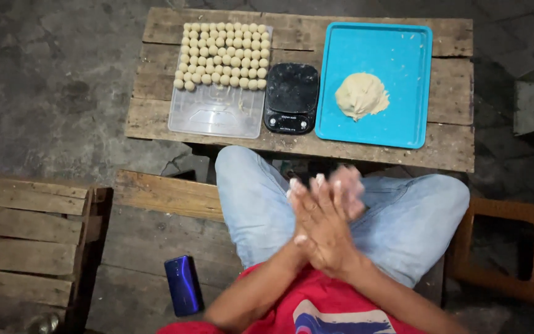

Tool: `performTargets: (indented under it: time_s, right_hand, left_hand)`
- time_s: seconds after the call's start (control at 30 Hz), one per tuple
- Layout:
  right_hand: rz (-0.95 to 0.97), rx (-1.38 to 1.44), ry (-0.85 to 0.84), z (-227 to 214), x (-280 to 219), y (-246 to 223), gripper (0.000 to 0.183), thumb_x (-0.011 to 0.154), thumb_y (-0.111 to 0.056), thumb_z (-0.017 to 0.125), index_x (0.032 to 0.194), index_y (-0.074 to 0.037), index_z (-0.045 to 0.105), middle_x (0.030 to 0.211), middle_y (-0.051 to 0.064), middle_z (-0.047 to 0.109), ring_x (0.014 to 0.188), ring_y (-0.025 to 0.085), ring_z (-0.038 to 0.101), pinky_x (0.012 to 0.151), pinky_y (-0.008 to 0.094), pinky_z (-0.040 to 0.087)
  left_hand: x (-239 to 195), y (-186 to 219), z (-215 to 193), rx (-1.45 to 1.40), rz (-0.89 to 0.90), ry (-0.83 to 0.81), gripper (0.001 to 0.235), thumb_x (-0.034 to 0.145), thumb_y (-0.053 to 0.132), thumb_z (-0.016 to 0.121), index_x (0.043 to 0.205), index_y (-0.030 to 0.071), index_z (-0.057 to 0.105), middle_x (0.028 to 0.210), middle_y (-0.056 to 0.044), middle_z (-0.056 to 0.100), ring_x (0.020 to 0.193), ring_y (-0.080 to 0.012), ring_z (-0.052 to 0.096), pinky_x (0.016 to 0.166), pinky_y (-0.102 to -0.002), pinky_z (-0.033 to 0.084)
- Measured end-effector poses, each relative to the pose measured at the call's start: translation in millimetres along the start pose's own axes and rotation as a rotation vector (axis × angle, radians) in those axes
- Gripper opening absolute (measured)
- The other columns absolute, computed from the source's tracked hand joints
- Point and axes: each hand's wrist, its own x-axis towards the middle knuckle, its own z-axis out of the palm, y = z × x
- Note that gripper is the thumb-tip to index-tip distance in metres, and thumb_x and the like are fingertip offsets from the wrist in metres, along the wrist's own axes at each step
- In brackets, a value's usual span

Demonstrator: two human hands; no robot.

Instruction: The person sits on a low bench and repeatedly pinches off small pieces of dough from a large mass on a blue tray. They roll each piece between their palms to form a smooth ball and place it into a clear plastic container. A digital scale is visible on the table between the tray and the container.

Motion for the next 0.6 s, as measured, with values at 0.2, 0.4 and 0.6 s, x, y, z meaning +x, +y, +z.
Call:
performTargets:
  time_s: [0.2, 0.4, 0.6]
  right_hand:
    - [0.165, -0.200, 0.059, -3, 1, 54, 0.070, 0.108, -0.051, 0.025, 0.164, -0.011, 0.035, 0.173, 0.005, 0.023, 0.159, 0.040, -0.002, 0.126, 0.060, -0.007]
    - [0.104, -0.104, 0.027, 25, -12, 48, 0.079, 0.107, -0.058, 0.015, 0.164, -0.006, 0.026, 0.173, 0.013, 0.022, 0.159, 0.043, 0.008, 0.126, 0.064, -0.001]
    - [0.429, -0.101, 0.193, 19, -11, 104, 0.066, 0.111, -0.046, 0.027, 0.168, -0.012, 0.024, 0.175, 0.007, 0.013, 0.158, 0.042, -0.004, 0.124, 0.060, -0.005]
  left_hand:
    - [15, 0, -12, -0.056, -0.102, 0.183, 0.065, 0.107, 0.051, 0.051, 0.151, 0.005, 0.053, 0.144, -0.022, 0.059, 0.132, -0.0376, 0.059, 0.108, -0.047, 0.052]
    - [31, -4, -30, 0.062, -0.067, 0.248, 0.055, 0.103, 0.045, 0.054, 0.147, 0.012, 0.051, 0.140, -0.016, 0.061, 0.125, -0.0332, 0.061, 0.101, -0.047, 0.055]
    - [32, -38, -137, 0.141, -0.198, 0.613, 0.032, 0.106, 0.032, 0.064, 0.118, 0.002, 0.070, 0.105, -0.017, 0.076, 0.086, -0.0287, 0.078, 0.074, -0.038, 0.069]
